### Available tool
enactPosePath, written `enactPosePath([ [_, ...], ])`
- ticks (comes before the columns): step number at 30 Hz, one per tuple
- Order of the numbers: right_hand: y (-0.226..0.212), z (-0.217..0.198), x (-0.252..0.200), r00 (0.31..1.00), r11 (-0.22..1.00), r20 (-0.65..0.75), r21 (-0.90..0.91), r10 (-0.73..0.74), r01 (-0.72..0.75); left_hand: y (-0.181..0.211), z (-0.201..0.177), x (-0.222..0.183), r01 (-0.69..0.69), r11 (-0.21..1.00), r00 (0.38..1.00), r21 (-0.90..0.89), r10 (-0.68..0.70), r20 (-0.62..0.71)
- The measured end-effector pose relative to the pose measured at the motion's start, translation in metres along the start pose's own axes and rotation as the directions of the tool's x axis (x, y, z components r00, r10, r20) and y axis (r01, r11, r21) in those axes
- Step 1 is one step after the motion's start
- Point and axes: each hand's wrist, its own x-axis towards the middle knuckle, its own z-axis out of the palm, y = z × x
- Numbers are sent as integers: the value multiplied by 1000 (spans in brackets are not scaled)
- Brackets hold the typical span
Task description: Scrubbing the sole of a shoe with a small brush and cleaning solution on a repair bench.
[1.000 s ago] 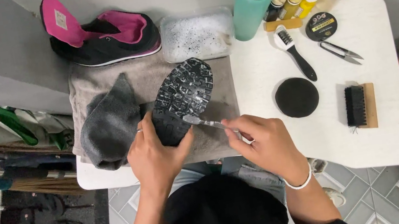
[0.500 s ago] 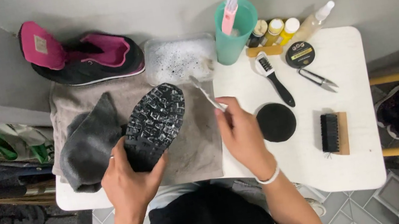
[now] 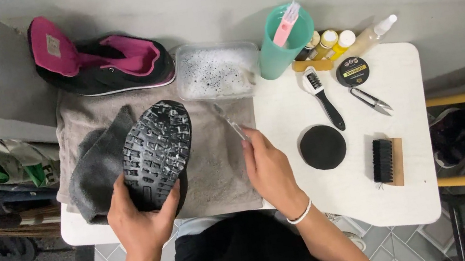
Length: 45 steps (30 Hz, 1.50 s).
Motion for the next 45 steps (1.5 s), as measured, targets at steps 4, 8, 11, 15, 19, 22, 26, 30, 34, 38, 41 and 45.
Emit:
enactPosePath([
  [4, -3, 3, 9, 997, 1000, -74, 13, -22, 23, 4, -5, 2, 10, 999, 1000, -39, -9, 30],
  [8, -1, 14, 12, 991, 994, -115, -93, -71, 60, 1, -6, 2, -46, 998, 999, -37, 46, 8],
  [11, -2, 19, -3, 992, 992, -123, -128, -19, 3, 0, -9, 8, -10, 998, 999, -58, 13, 40],
  [15, -7, 27, -9, 976, 988, -212, -131, 50, -79, -4, -13, 15, 135, 988, 981, -71, -123, 153],
  [19, -9, 38, 0, 969, 981, -237, -165, 65, -106, -8, -10, 17, 151, 989, 966, -2, -147, 214],
  [22, -12, 42, -16, 967, 962, -186, -180, 174, -208, -9, -10, 19, 115, 993, 969, 11, -114, 219],
  [26, -30, 31, -36, 936, 955, -204, -10, 287, -295, -14, -10, 15, 57, 998, 977, 18, -59, 206],
  [30, -54, 10, -42, 904, 983, -420, 182, 81, -3, -18, -8, 8, -54, 999, 986, 6, 52, 161],
  [34, -70, -9, -34, 925, 994, -378, 66, -51, 82, -14, -9, 8, -113, 994, 984, -11, 114, 138],
  [38, -78, -22, -21, 969, 986, -202, 54, -144, 158, -10, -4, 8, -168, 985, 979, 43, 161, 121],
  [41, -72, -15, -20, 983, 986, -157, 118, -97, 116, -6, -6, 8, -164, 986, 980, 23, 160, 115],
  [45, -33, -10, -19, 948, 970, -315, 240, 48, 30, 1, -7, 6, -141, 990, 984, -29, 143, 109],
])
